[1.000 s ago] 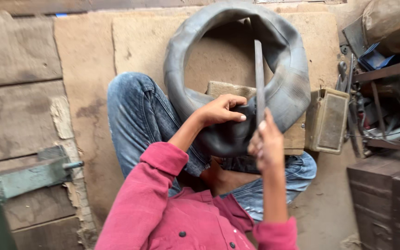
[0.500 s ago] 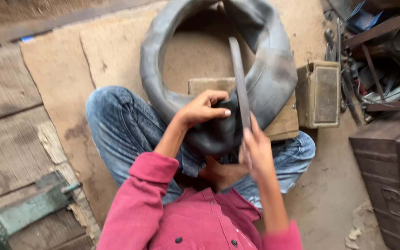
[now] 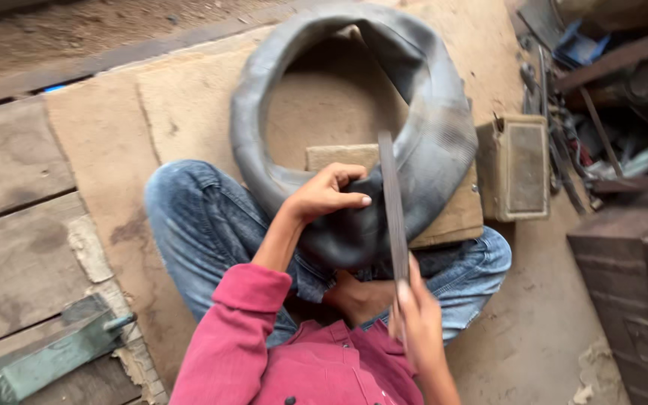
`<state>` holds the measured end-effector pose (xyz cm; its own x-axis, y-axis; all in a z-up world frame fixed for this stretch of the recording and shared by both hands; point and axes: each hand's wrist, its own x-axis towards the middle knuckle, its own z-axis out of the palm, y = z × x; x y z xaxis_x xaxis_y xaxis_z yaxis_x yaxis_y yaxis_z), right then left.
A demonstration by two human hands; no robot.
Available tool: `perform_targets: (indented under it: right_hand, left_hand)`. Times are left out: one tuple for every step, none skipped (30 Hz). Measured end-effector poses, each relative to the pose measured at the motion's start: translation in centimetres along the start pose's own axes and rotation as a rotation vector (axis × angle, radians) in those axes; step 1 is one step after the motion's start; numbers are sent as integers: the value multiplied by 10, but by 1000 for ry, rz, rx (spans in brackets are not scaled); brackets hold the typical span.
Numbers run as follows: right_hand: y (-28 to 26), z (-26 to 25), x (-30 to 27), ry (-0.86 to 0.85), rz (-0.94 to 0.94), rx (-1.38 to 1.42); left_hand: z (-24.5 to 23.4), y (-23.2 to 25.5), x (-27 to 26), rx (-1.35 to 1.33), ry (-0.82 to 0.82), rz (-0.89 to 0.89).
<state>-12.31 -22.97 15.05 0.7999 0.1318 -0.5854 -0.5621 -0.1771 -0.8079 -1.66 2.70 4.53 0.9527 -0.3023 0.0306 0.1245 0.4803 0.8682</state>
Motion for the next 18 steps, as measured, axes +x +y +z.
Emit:
perform_targets:
  right_hand:
    - [-12,7,28,-20,-69,-37]
    - [-28,17,59,-40,-139,-72]
    - [-46,26,83,-36,-45,-30]
    - [-67,34,109,-34,49,11]
    - [-85,35,130,-218,-21,106]
    - [-95,32,138,-403,-88,202]
    - [-88,27,128,-367,-103,221]
    - [-78,25,116,-329,-118,239]
    - [-73,27,109,-310,-148,253]
    - [-62,24,88,-244,-179,183]
    - [-47,17,55,-178,-196,110]
    - [-35,13,28,-159,-180,122]
    - [-25,10,6,-133,-160,135]
    - [-19,9,-7,-112,-130,102]
    - [-16,11,-13,-100,-111,73]
    - [-17,14,-16,-87,-92,44]
    - [-23,17,-5,-81,-98,2]
    - [-37,21,22,-75,-104,-39]
  left_hand:
    - [3,-2,1,0,-10,26]
    - [7,-4,3,1,-20,53]
    - [5,-2,2,8,-33,77]
    - [-2,2,0,20,-22,68]
    - [0,0,0,11,-27,47]
    - [1,-2,0,1,-33,27]
    - [4,-5,0,-16,-26,16]
    - [5,-7,-2,-33,-20,6]
    - [0,-4,2,-33,-6,11]
    - [-2,-2,5,-23,-23,33]
    - [0,-5,3,-21,-32,48]
    - [0,-8,2,-19,-42,64]
    - [1,-12,2,-29,-48,62]
    - [2,-15,1,-39,-55,60]
    - [-2,-15,3,-36,-60,65]
    - [-4,-15,4,-54,-47,58]
    - [-5,-15,4,-72,-34,51]
    - [-4,-15,4,-89,-21,44]
